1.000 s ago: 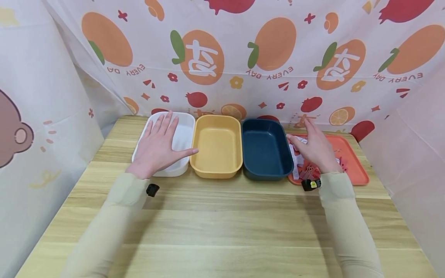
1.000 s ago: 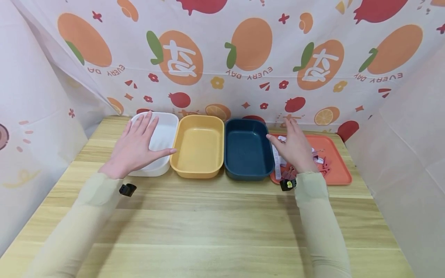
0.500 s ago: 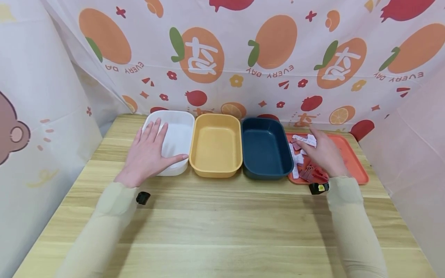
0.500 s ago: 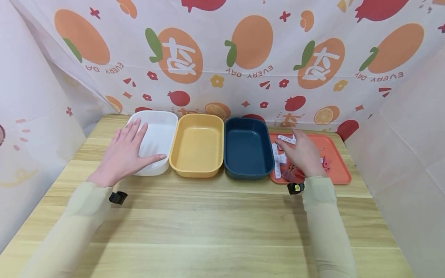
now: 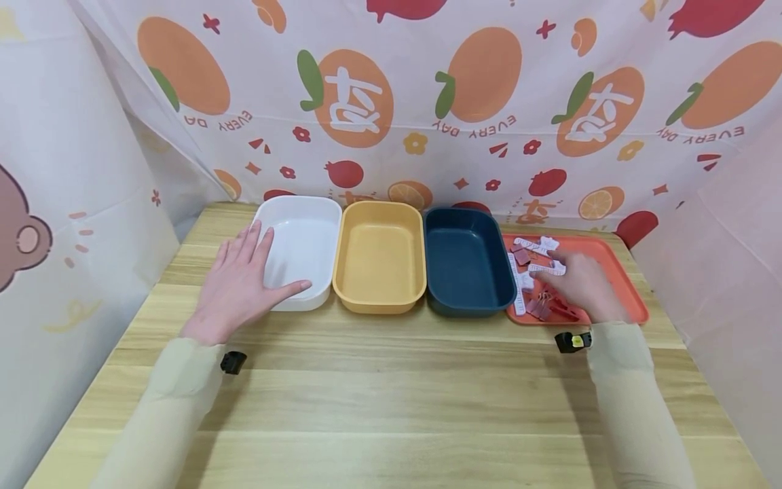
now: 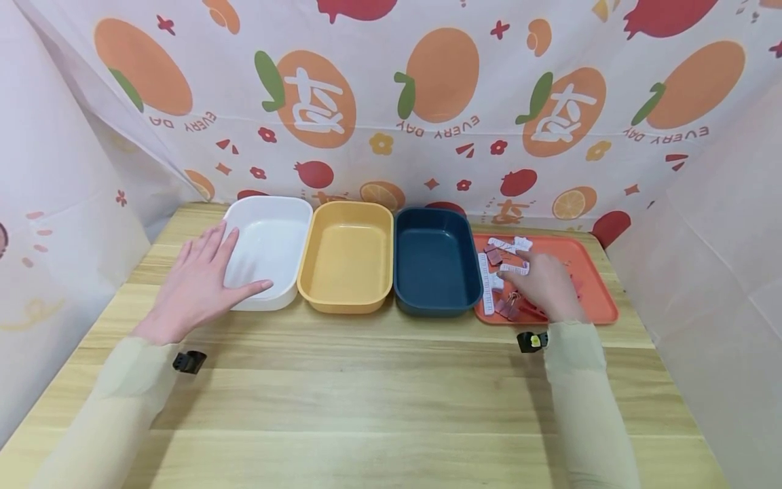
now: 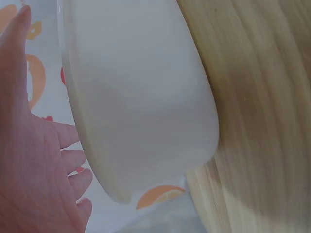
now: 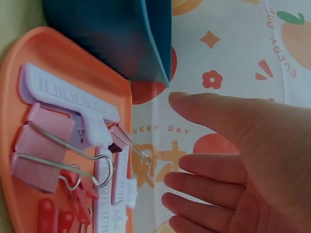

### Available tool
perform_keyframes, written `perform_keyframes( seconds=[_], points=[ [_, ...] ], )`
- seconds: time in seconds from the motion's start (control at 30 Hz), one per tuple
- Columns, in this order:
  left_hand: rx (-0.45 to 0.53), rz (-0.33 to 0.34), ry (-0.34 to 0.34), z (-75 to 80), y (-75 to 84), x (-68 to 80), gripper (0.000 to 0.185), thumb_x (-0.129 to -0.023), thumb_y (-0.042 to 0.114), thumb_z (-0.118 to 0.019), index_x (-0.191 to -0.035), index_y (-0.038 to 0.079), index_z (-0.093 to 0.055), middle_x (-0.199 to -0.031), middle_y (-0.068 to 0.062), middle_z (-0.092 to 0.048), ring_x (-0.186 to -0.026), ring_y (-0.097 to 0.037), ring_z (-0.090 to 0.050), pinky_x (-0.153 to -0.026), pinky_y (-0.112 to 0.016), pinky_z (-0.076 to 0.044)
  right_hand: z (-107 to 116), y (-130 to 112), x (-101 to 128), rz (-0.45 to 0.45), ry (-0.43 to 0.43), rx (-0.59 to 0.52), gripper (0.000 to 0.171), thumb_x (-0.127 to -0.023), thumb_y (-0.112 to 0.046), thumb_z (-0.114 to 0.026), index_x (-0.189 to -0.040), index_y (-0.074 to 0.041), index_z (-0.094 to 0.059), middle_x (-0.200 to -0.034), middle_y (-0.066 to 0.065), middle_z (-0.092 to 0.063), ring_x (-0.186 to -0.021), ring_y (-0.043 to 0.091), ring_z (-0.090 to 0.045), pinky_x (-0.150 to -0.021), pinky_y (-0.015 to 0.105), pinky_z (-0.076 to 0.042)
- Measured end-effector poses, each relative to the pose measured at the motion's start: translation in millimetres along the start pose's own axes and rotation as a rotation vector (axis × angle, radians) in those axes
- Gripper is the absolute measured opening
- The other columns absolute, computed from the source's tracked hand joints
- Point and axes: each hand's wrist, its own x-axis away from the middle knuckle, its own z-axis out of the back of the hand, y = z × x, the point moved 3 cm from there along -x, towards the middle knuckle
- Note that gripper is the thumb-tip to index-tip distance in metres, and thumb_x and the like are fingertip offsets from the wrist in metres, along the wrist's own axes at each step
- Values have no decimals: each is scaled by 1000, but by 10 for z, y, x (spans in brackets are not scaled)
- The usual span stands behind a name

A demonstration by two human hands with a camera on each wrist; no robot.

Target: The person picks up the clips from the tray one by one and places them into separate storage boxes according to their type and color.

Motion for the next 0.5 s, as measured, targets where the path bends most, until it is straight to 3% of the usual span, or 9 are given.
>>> perform_keyframes(
  seconds=[0.27, 0.5],
  points=[
    [5, -1, -13, 2, -88, 57, 119, -85, 80, -57, -162, 1, -12, -168, -20, -1, -153, -42, -3, -122, -52, 7, -79, 78, 69, -10, -86, -29, 70, -96, -41, -71, -145, 4, -52, -136, 32, -56, -118, 46, -51, -95, 59, -51],
    [9, -17, -11, -23, -148, 85, 120, -84, 78, -60, -162, 0, -13, -167, -23, -6, -153, -42, -7, -122, -56, -1, -148, 141, 111, -29, -151, -100, 75, -87, -41, -82, -142, 3, -56, -129, 24, -63, -117, 40, -54, -96, 57, -50]
  ],
)
